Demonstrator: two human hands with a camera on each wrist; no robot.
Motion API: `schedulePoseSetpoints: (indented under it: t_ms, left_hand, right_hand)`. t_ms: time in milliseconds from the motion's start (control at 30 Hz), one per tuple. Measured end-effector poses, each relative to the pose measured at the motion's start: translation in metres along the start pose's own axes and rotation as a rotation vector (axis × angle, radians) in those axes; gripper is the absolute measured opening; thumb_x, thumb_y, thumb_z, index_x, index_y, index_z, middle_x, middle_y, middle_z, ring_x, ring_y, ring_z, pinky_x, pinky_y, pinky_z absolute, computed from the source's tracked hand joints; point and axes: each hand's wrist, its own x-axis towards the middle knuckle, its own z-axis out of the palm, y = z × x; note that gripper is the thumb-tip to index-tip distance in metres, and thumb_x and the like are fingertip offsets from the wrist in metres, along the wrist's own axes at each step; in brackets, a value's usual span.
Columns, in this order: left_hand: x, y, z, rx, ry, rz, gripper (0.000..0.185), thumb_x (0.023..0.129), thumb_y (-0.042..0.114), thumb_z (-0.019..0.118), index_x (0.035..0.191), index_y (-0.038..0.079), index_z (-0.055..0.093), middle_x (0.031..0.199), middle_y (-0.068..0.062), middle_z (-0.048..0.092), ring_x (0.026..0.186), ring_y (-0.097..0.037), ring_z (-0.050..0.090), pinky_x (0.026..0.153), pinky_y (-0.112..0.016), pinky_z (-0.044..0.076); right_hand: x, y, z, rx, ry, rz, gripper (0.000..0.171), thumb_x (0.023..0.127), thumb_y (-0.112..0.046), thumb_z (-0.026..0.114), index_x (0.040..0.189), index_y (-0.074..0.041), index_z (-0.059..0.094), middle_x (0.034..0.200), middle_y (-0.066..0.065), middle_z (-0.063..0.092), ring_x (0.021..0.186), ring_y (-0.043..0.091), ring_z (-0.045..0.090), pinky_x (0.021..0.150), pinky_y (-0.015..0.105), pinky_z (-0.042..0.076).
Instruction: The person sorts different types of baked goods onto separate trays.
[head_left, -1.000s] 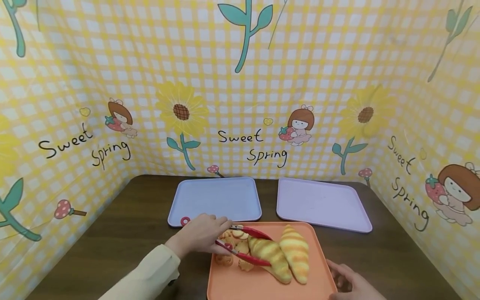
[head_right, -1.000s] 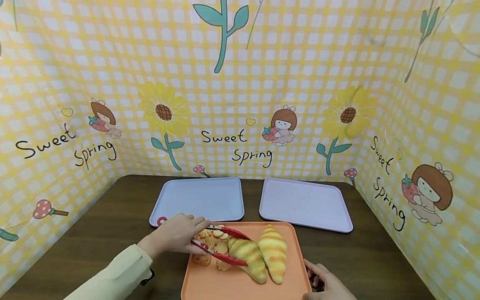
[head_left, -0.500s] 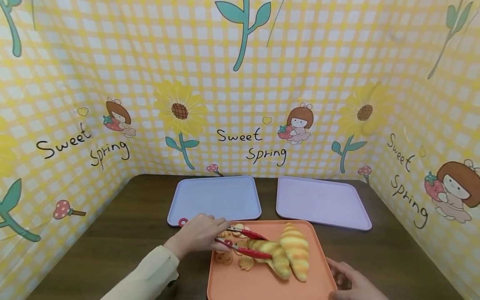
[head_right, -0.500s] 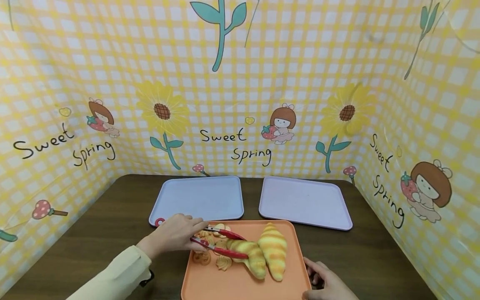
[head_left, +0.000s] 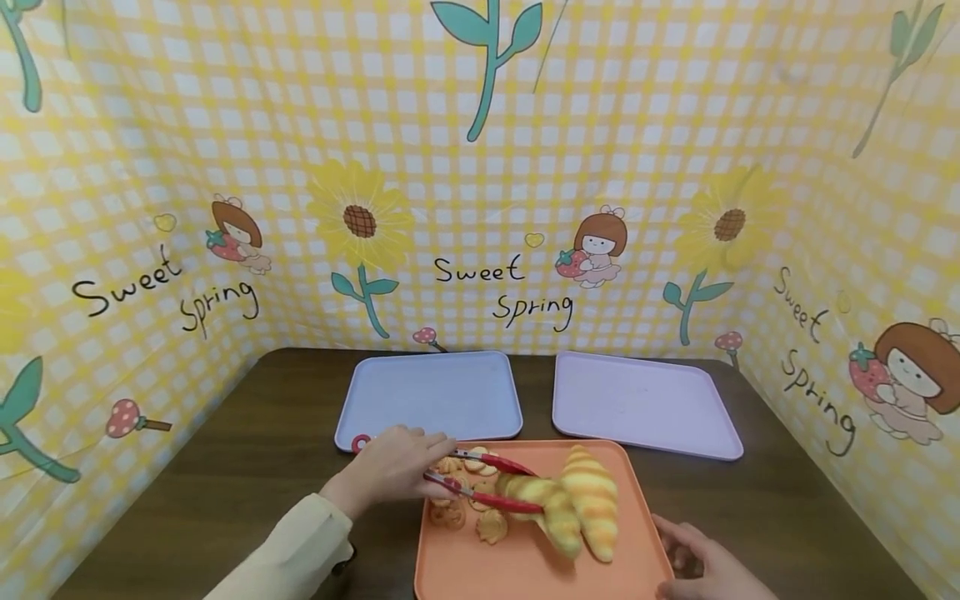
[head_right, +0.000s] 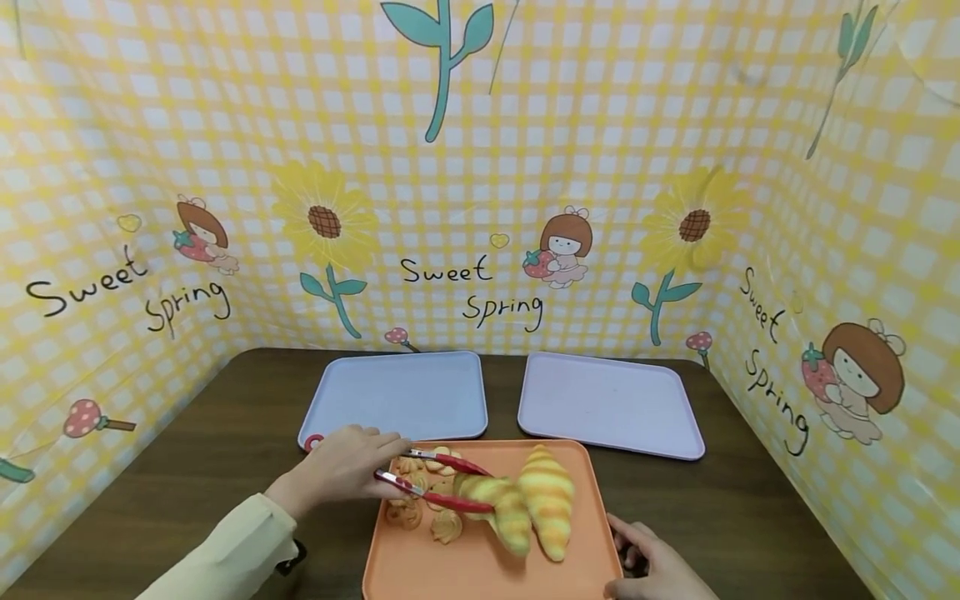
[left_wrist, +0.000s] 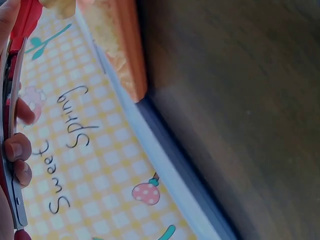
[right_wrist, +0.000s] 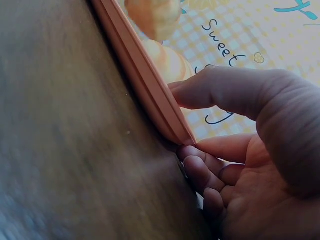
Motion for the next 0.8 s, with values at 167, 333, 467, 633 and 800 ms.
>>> schedulePoseSetpoints:
  t_ms: [167, 333, 467, 633, 800]
  left_hand:
    - [0.010, -0.005, -0.008, 0.007, 0.046, -0.042, 0.061, 0.072, 0.063, 0.077, 0.103, 0.013, 0.062, 0.075, 0.007, 0.054, 0.050, -0.011, 0.044, 0.044, -0.027, 0.036]
    - [0.021, -0.011, -0.013, 0.045, 0.105, -0.029, 0.061, 0.084, 0.071, 0.059, 0.103, 0.013, 0.062, 0.072, 0.007, 0.052, 0.048, -0.010, 0.040, 0.042, -0.024, 0.033]
    - [0.028, -0.013, -0.012, 0.062, 0.134, -0.029, 0.062, 0.081, 0.070, 0.064, 0.103, 0.012, 0.064, 0.074, 0.006, 0.056, 0.048, -0.011, 0.044, 0.041, -0.024, 0.035]
    - [0.039, -0.014, -0.009, 0.052, 0.140, -0.069, 0.062, 0.073, 0.064, 0.077, 0.104, 0.012, 0.064, 0.078, 0.004, 0.059, 0.049, -0.012, 0.048, 0.042, -0.024, 0.036]
    - [0.056, -0.021, 0.008, 0.034, 0.152, -0.162, 0.059, 0.073, 0.061, 0.079, 0.103, 0.013, 0.061, 0.077, 0.004, 0.061, 0.051, -0.012, 0.052, 0.043, -0.026, 0.039]
  right_hand:
    - [-0.003, 0.001, -0.002, -0.009, 0.009, 0.011, 0.066, 0.082, 0.005, 0.073, 0.141, 0.012, 0.043, 0.095, -0.006, 0.049, 0.077, 0.009, 0.047, 0.060, 0.024, 0.041]
    - [-0.003, 0.001, -0.001, -0.011, 0.018, -0.027, 0.070, 0.080, 0.007, 0.073, 0.145, 0.000, 0.047, 0.094, -0.003, 0.049, 0.077, 0.009, 0.047, 0.059, 0.024, 0.040]
    - [-0.002, 0.000, 0.001, -0.025, 0.032, -0.045, 0.071, 0.079, 0.008, 0.073, 0.144, -0.002, 0.048, 0.094, 0.000, 0.049, 0.077, 0.009, 0.047, 0.058, 0.024, 0.040]
    - [-0.001, 0.001, 0.002, -0.020, 0.030, -0.026, 0.068, 0.079, 0.006, 0.074, 0.141, 0.009, 0.045, 0.095, -0.006, 0.049, 0.077, 0.008, 0.046, 0.059, 0.024, 0.041]
    - [-0.001, 0.001, 0.001, -0.005, 0.029, -0.054, 0.070, 0.081, 0.007, 0.073, 0.145, -0.002, 0.048, 0.095, -0.005, 0.049, 0.077, 0.009, 0.047, 0.059, 0.025, 0.041]
